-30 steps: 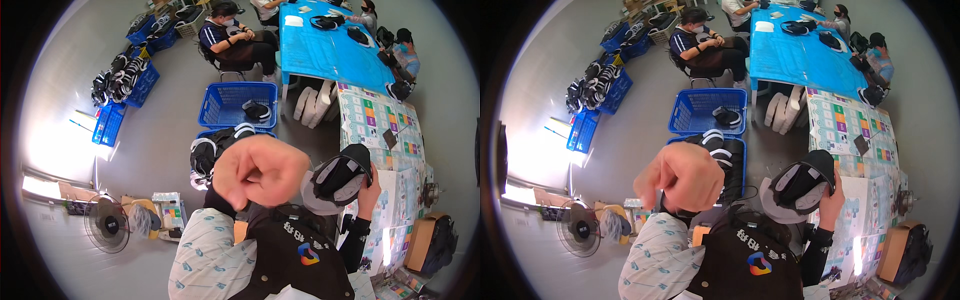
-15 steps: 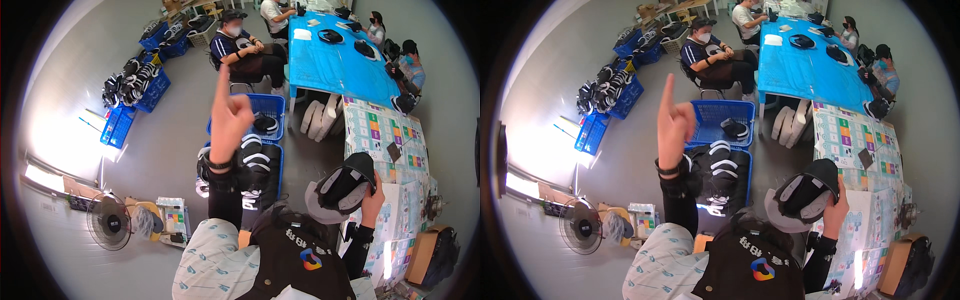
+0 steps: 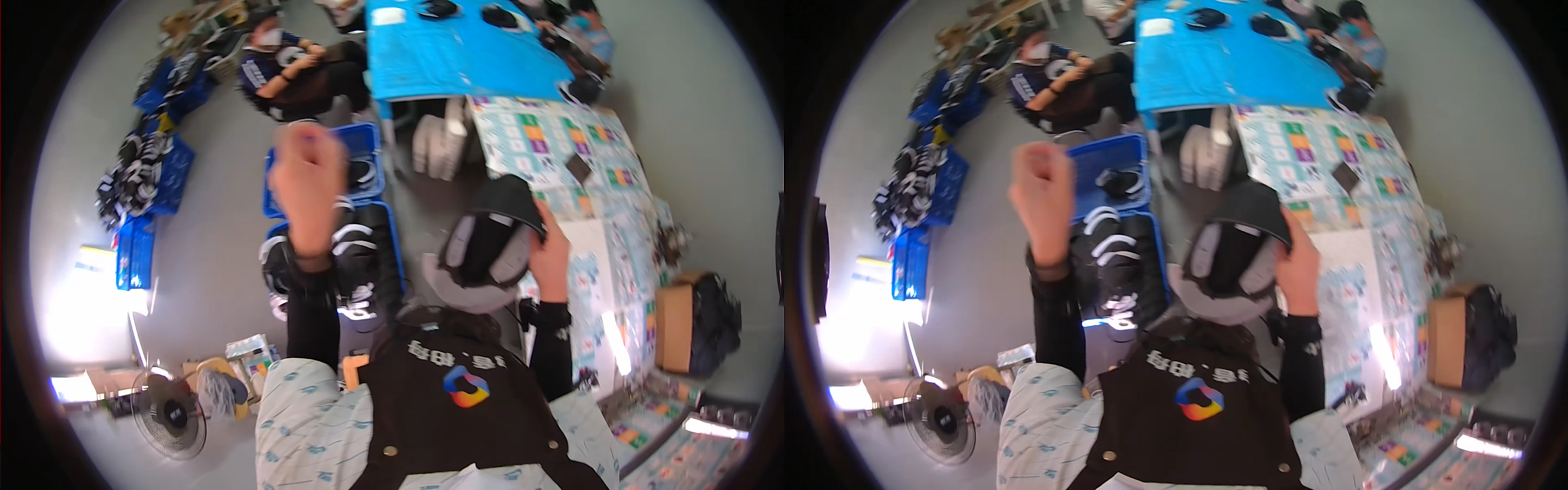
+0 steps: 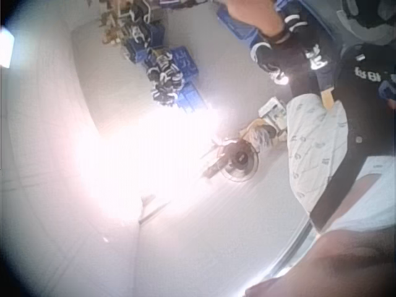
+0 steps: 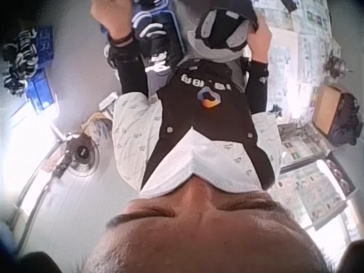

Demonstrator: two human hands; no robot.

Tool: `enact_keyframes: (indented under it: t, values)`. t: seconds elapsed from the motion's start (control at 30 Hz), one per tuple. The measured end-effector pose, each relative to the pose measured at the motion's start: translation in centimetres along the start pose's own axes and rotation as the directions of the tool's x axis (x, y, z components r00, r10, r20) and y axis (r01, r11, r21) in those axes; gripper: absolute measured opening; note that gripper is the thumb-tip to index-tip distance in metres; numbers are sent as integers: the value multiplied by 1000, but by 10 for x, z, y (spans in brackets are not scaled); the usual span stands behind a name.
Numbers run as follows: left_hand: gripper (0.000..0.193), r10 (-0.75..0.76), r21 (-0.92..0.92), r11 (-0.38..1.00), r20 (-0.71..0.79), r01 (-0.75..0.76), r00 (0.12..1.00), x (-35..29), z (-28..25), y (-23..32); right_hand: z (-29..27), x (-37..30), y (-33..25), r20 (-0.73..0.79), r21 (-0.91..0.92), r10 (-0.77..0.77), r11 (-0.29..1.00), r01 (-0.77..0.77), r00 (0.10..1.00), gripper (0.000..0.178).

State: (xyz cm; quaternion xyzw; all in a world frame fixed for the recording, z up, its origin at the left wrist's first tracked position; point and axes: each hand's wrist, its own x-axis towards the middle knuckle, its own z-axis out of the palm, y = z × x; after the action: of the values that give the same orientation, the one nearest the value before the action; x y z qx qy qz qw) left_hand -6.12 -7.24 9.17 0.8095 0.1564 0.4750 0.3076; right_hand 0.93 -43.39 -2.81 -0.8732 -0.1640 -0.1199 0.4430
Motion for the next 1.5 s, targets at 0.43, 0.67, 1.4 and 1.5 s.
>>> enact_keyframes:
  t: [0.43,0.67,1.4,1.5]
  values:
    - [27,483,-538,824,500,-178,719,-116,104,25,-4,-14,-17,-10,-114,-53,992,51,999,63]
    - [12,399,-504,861,586,-68,705,-117,111,22,-15,-22,-10,45,-11,-104,994,105,994,57]
    - [18,-10,-225,692,947,686,321,-98,124,28,-42,-7,-51,188,70,-228,973,218,955,72]
    - [26,116,-260,635,963,727,243,-103,134,39,-20,-7,-31,167,-387,-375,825,410,912,58]
